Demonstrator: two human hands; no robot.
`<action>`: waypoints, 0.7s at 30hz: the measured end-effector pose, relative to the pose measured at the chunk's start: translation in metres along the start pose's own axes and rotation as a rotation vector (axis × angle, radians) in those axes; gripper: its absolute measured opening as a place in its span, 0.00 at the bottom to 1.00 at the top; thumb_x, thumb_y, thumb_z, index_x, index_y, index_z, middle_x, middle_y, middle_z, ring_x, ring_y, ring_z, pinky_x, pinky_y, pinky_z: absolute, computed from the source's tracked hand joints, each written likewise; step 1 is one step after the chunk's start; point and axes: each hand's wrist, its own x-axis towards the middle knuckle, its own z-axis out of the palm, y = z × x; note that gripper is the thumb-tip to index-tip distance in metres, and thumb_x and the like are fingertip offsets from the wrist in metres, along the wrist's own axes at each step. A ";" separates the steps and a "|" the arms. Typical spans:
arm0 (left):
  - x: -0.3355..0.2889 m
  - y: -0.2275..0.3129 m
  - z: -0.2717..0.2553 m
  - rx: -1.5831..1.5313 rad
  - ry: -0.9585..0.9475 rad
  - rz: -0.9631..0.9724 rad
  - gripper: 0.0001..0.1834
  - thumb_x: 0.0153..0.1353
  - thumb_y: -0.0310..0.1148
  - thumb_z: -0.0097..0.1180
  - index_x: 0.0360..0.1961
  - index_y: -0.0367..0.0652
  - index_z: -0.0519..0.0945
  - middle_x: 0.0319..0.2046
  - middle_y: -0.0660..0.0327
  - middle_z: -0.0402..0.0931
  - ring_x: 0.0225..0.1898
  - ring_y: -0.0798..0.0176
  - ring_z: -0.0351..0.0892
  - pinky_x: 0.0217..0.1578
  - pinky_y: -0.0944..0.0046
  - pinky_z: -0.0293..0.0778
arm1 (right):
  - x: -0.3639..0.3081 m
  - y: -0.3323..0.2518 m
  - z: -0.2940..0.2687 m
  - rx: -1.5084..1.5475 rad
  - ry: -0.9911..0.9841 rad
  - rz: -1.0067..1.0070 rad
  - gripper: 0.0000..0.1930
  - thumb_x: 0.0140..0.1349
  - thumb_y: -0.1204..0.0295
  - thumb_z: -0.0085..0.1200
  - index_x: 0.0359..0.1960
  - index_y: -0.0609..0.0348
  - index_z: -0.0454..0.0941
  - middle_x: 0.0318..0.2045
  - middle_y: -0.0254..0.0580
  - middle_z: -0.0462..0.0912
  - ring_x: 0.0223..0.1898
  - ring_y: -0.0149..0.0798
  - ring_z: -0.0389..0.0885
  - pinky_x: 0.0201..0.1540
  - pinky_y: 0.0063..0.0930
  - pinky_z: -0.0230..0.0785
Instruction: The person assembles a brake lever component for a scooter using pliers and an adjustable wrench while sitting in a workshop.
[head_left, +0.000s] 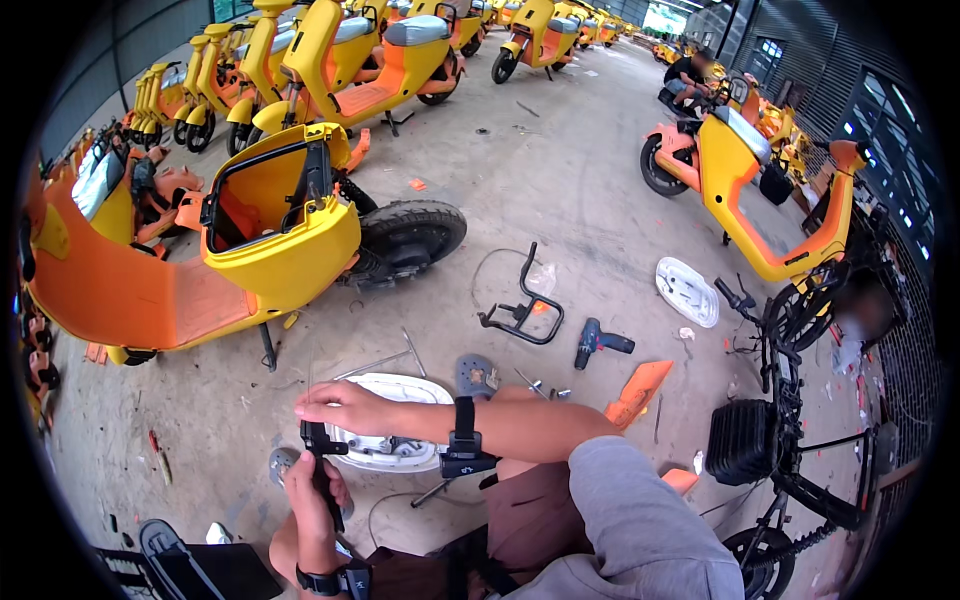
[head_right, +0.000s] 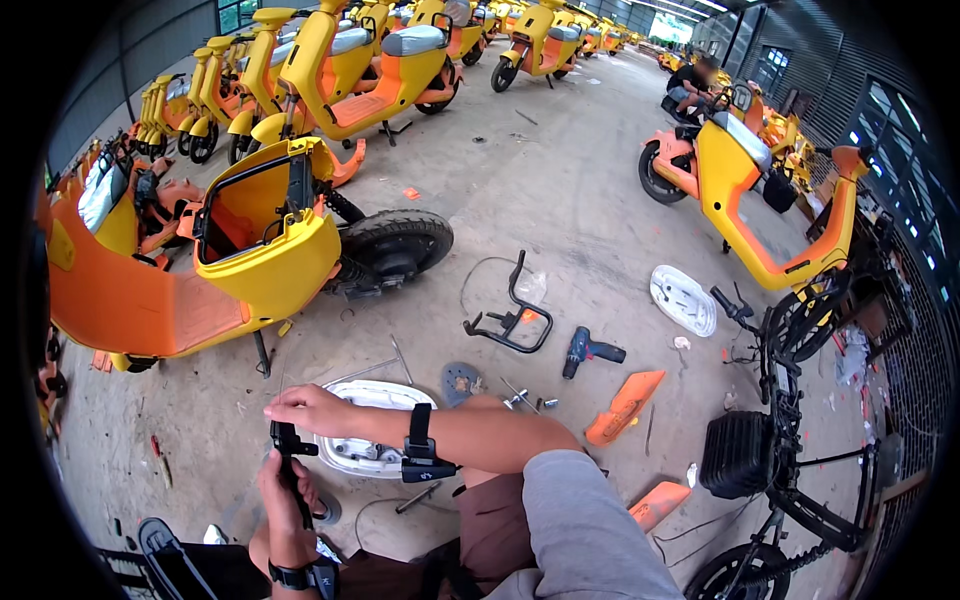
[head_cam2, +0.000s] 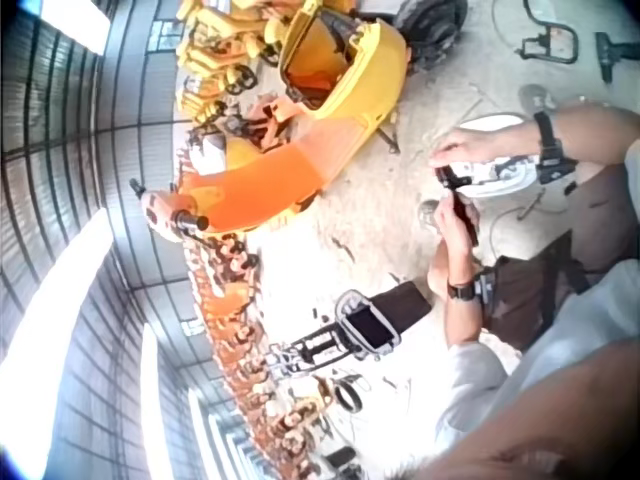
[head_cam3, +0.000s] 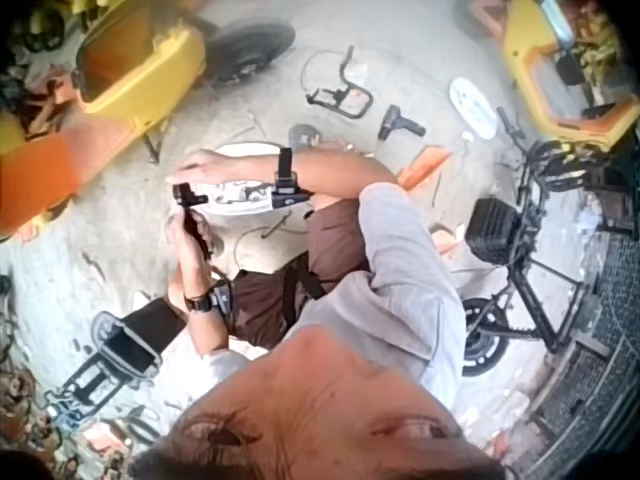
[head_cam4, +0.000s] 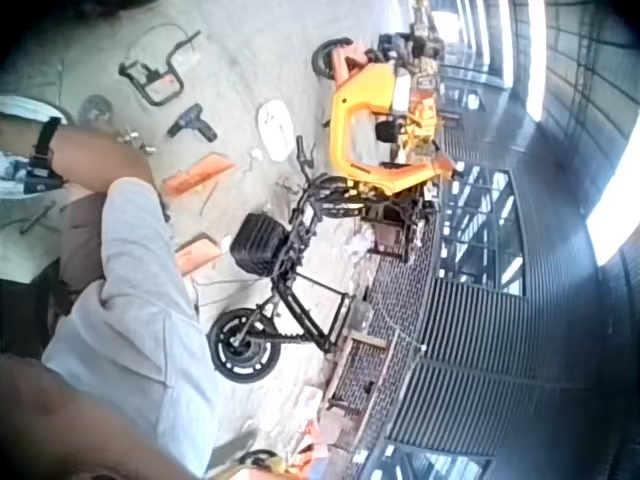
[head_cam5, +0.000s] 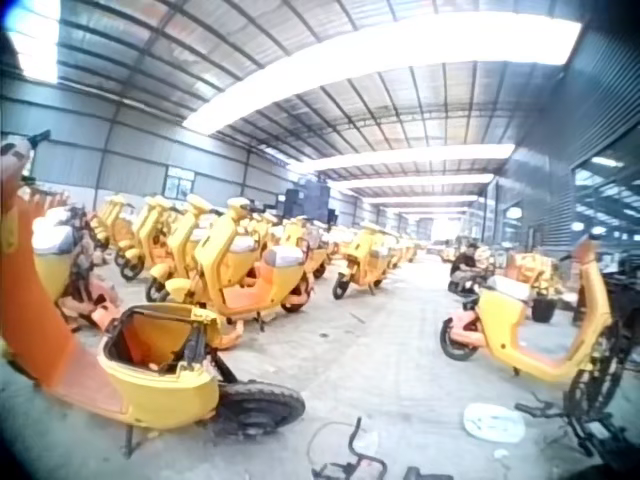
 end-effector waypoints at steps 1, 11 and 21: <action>-0.001 0.003 0.001 -0.058 -0.012 -0.022 0.30 0.71 0.53 0.42 0.21 0.36 0.72 0.11 0.59 0.64 0.08 0.61 0.65 0.11 0.64 0.65 | -0.002 -0.005 0.002 -0.035 0.015 -0.036 0.22 0.64 0.55 0.60 0.47 0.63 0.81 0.46 0.41 0.82 0.50 0.32 0.76 0.56 0.27 0.66; -0.001 0.010 0.011 -0.170 -0.048 -0.220 0.28 0.73 0.52 0.40 0.26 0.36 0.72 0.13 0.59 0.65 0.08 0.64 0.62 0.09 0.65 0.60 | -0.016 -0.015 -0.015 -0.155 -0.035 -0.059 0.19 0.59 0.59 0.67 0.43 0.62 0.83 0.40 0.38 0.84 0.45 0.30 0.79 0.52 0.26 0.69; 0.000 0.011 0.011 -0.115 -0.004 -0.332 0.29 0.65 0.57 0.41 0.17 0.44 0.67 0.09 0.65 0.56 0.09 0.66 0.55 0.10 0.67 0.53 | -0.016 -0.012 -0.013 -0.173 -0.030 -0.078 0.19 0.54 0.59 0.71 0.37 0.62 0.85 0.44 0.42 0.83 0.49 0.34 0.79 0.54 0.28 0.68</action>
